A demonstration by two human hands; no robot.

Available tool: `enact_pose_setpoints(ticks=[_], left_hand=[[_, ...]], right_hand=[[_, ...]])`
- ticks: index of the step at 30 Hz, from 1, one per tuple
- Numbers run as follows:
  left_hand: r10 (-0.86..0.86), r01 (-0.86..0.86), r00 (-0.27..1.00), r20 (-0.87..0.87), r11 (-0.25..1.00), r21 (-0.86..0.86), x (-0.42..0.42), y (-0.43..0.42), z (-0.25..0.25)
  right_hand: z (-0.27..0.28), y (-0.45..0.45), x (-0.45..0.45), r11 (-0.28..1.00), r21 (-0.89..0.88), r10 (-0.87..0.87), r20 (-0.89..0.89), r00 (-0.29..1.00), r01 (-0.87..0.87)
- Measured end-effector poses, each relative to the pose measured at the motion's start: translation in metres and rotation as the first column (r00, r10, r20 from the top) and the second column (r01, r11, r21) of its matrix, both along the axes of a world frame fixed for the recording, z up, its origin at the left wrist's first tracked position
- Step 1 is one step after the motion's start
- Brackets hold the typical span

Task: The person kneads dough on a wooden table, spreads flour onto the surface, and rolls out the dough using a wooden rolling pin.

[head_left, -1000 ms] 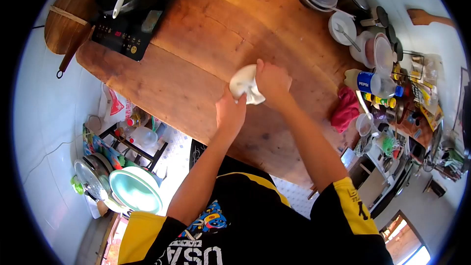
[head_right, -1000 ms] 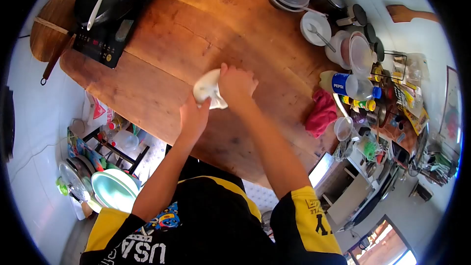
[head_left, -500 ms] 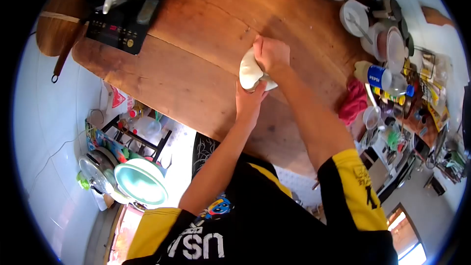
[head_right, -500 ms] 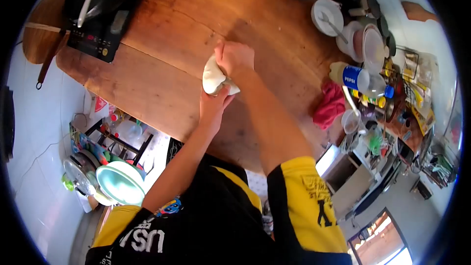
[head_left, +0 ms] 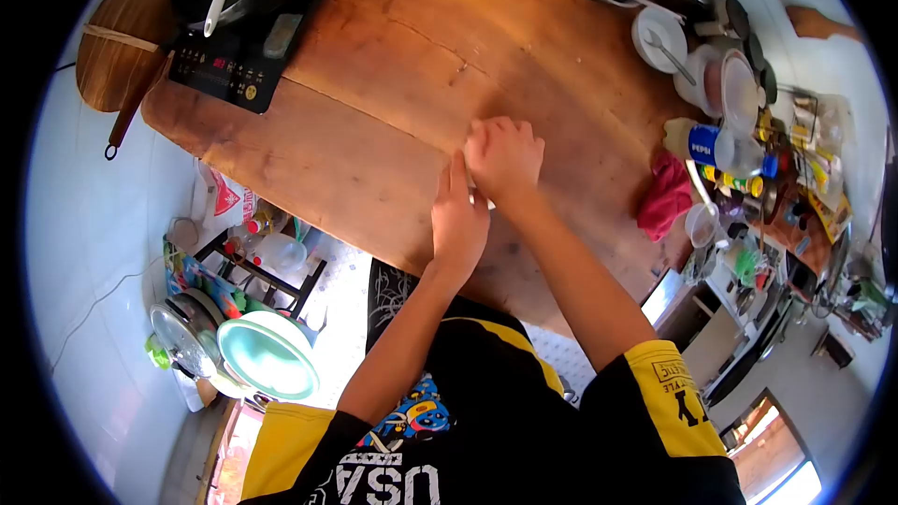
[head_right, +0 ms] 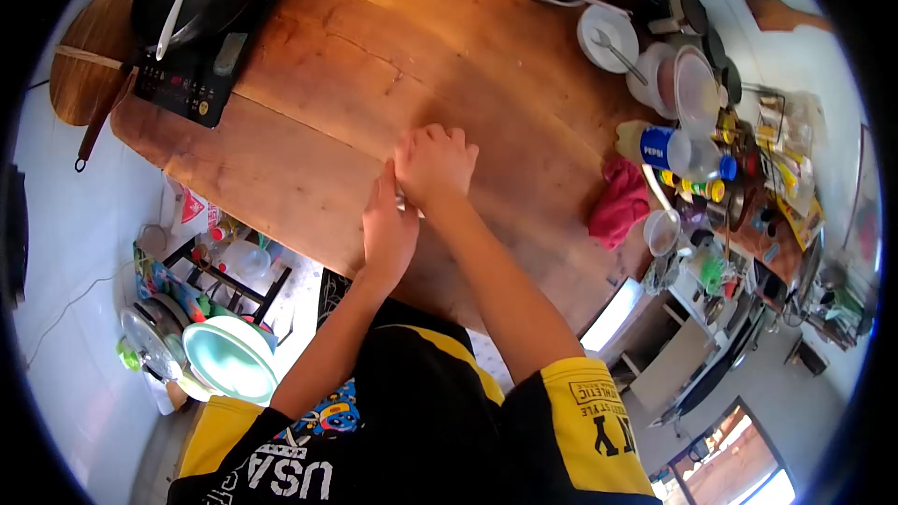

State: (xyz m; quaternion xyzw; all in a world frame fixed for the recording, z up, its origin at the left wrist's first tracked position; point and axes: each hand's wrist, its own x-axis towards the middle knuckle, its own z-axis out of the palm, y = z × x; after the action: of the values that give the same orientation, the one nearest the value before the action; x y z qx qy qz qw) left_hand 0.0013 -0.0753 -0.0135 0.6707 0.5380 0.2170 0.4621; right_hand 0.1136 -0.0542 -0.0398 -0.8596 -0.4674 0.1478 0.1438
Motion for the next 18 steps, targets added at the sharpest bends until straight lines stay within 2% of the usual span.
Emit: enact_pose_setpoints(ticks=[1, 2, 4, 5, 6, 7, 8, 9, 10, 11, 12, 13, 14, 15, 16, 17, 18], left_hand=[[-0.045, 0.047, 0.999, -0.021, 0.993, 0.104, -0.003, -0.003, -0.001], [-0.033, 0.036, 0.999, -0.029, 0.995, 0.097, -0.004, -0.003, -0.007], [0.180, -0.177, 0.984, -0.007, 0.954, -0.241, 0.003, -0.007, -0.005], [0.184, -0.180, 0.983, -0.005, 0.955, -0.236, 0.015, -0.001, -0.012], [0.430, -0.228, 0.868, 0.249, 0.790, -0.569, 0.025, 0.001, -0.020], [0.695, -0.133, 0.626, 0.353, 0.542, -0.830, 0.031, -0.003, -0.025], [0.751, -0.224, 0.578, 0.320, 0.523, -0.823, 0.039, 0.003, -0.010], [0.750, -0.228, 0.573, 0.331, 0.533, -0.814, 0.034, 0.006, -0.021], [0.595, -0.265, 0.745, 0.301, 0.679, -0.685, 0.024, 0.004, -0.040], [0.422, -0.253, 0.880, 0.218, 0.805, -0.536, 0.014, 0.006, -0.048], [0.233, -0.212, 0.972, 0.024, 0.920, -0.328, 0.002, 0.016, -0.032], [0.228, -0.206, 0.973, 0.032, 0.924, -0.322, -0.003, 0.025, -0.009], [0.141, -0.141, 0.990, -0.022, 0.940, -0.311, -0.006, 0.033, 0.015], [0.056, -0.078, 0.995, -0.082, 0.949, -0.304, -0.008, 0.036, 0.027], [0.054, -0.077, 0.995, -0.083, 0.950, -0.302, -0.004, 0.033, 0.027], [-0.018, -0.006, 0.984, -0.177, 0.991, -0.132, 0.002, 0.026, 0.024], [-0.076, 0.087, 0.958, -0.276, 0.996, 0.029, 0.006, 0.020, 0.023]], right_hand=[[-0.007, -0.005, 0.007, 0.957, 0.249, 0.135, 0.069, 0.988, -0.148], [-0.020, -0.001, 0.015, 0.957, 0.244, 0.147, 0.060, 0.987, -0.157], [-0.028, 0.013, 0.029, 0.859, 0.384, 0.327, 0.098, 0.940, -0.339], [-0.032, 0.028, 0.039, 0.855, 0.388, 0.331, 0.101, 0.938, -0.343], [-0.024, 0.040, 0.046, 0.922, 0.244, 0.297, 0.046, 0.954, -0.299], [-0.020, 0.039, 0.044, 0.962, 0.095, 0.258, -0.008, 0.966, -0.256], [-0.021, 0.035, 0.040, 0.961, 0.102, 0.258, -0.011, 0.966, -0.255], [-0.025, 0.035, 0.038, 0.975, 0.145, 0.171, -0.021, 0.985, -0.166], [-0.025, 0.035, 0.034, 0.981, 0.180, 0.086, -0.037, 0.996, -0.078], [-0.019, 0.033, 0.030, 0.979, 0.187, 0.095, -0.036, 0.995, -0.086], [-0.011, 0.026, 0.026, 0.999, 0.047, 0.017, -0.047, 0.999, -0.014], [-0.003, 0.019, 0.023, 0.993, -0.096, -0.068, -0.047, 0.997, 0.063], [0.011, 0.019, 0.022, 0.981, -0.192, -0.022, 0.019, 1.000, 0.025], [0.032, 0.030, 0.022, 0.982, -0.188, -0.024, 0.019, 1.000, 0.027], [0.054, 0.044, 0.019, 0.966, -0.212, -0.190, -0.194, 0.962, 0.148], [0.064, 0.052, 0.014, 0.928, -0.267, -0.352, -0.390, 0.851, 0.261], [0.059, 0.053, 0.004, 0.923, -0.274, -0.364, -0.389, 0.846, 0.271]])
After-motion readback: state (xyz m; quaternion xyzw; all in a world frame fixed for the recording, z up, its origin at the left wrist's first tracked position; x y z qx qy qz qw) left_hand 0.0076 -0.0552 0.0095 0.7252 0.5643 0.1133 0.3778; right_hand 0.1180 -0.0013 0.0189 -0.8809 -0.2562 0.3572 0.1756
